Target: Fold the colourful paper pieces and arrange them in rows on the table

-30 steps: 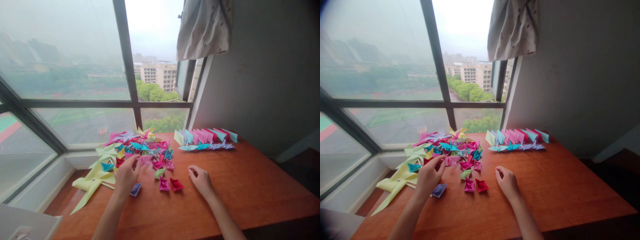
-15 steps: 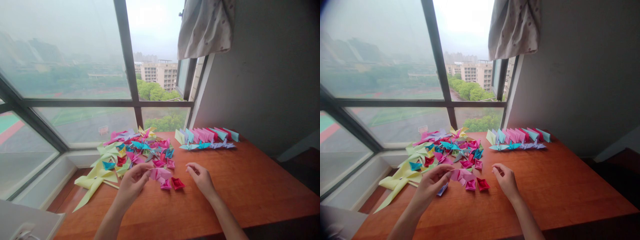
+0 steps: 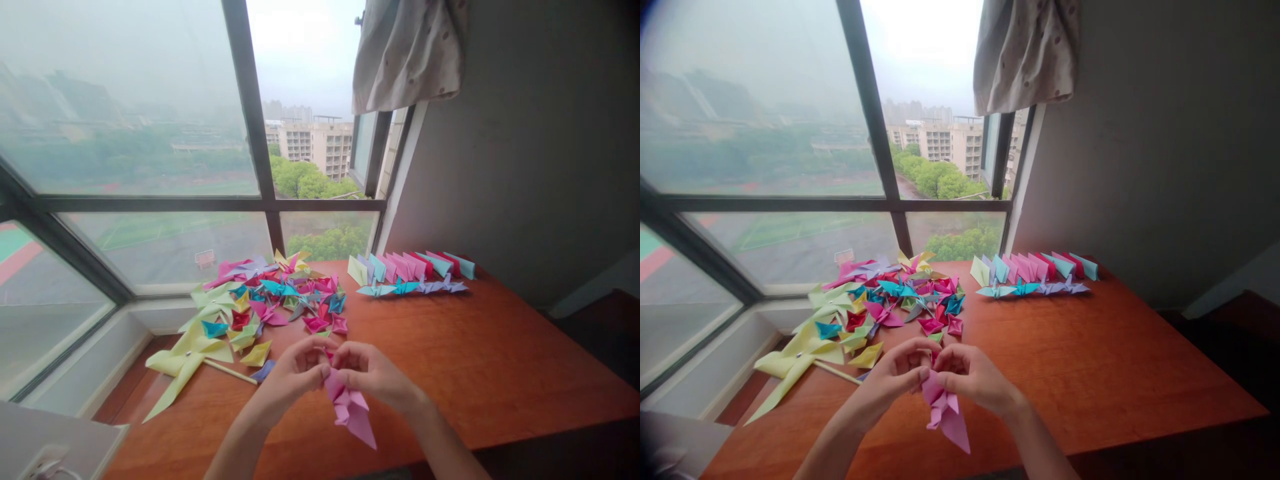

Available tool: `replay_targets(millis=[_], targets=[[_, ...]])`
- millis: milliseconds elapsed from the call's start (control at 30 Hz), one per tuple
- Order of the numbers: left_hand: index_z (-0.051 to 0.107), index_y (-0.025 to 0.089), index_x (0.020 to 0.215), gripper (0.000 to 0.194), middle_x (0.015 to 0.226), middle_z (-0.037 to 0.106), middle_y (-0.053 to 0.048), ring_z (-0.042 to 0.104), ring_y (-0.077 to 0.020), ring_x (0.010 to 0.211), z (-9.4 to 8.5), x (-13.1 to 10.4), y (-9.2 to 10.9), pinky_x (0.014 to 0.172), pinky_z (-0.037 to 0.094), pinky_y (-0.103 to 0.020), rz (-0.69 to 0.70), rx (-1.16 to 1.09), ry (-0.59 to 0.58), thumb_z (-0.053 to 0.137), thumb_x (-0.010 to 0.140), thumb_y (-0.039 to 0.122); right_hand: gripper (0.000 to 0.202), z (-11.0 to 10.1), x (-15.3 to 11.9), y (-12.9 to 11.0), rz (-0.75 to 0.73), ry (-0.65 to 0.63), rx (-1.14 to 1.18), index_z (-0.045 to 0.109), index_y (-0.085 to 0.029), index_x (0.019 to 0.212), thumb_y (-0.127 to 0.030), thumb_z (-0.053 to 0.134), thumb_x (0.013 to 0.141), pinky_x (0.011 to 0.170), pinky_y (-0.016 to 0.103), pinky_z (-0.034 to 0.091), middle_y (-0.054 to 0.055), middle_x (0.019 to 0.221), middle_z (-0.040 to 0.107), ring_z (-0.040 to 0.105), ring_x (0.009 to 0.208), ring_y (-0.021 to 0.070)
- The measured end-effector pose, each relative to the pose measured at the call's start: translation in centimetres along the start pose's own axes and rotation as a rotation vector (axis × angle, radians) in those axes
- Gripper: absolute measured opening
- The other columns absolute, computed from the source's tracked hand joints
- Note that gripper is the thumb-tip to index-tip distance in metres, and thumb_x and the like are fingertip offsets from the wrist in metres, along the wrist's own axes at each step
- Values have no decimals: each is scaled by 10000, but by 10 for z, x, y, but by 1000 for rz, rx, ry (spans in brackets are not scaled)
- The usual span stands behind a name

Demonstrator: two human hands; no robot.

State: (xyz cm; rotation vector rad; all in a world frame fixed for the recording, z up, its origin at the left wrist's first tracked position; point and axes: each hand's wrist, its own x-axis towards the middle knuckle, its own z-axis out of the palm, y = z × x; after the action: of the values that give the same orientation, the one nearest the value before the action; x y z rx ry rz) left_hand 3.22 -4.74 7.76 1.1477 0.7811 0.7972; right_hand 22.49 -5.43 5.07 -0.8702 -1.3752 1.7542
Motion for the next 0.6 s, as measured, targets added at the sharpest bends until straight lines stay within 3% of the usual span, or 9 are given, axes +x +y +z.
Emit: replay_targets(millis=[167, 300, 433, 600], targets=[[639, 150, 1082, 425, 720, 581, -2, 478, -112, 613, -3, 7, -12, 549, 340, -211, 52, 13, 151, 747, 771, 418, 363, 4, -2, 6, 2, 74, 2, 629, -146, 826, -445, 795, 705, 683, 250, 461, 11, 785, 652, 611, 724, 136], [620, 151, 1071, 492, 833, 641, -56, 528, -132, 631, -10, 11, -27, 549, 370, -221, 71, -26, 253, 676, 787, 550, 360, 5, -3, 6, -69, 279, 39, 595, -168, 816, -482, 753, 737, 639, 237, 458, -3, 758, 636, 588, 688, 130], [645, 146, 915, 513, 780, 629, -49, 538, -150, 648, -10, 5, -35, 561, 394, -230, 62, 83, 208, 585, 810, 645, 339, 4, -4, 10, -133, 447, 2, 592, -177, 858, -489, 706, 787, 617, 241, 473, 30, 802, 655, 604, 728, 157], [661, 156, 853, 368, 747, 613, -24, 539, -162, 696, 3, -7, -32, 628, 415, -227, 89, 292, 120, 576, 880, 513, 368, 3, -6, 18, -132, 514, -64, 554, -189, 852, -518, 704, 780, 602, 250, 498, 53, 856, 671, 639, 788, 196]])
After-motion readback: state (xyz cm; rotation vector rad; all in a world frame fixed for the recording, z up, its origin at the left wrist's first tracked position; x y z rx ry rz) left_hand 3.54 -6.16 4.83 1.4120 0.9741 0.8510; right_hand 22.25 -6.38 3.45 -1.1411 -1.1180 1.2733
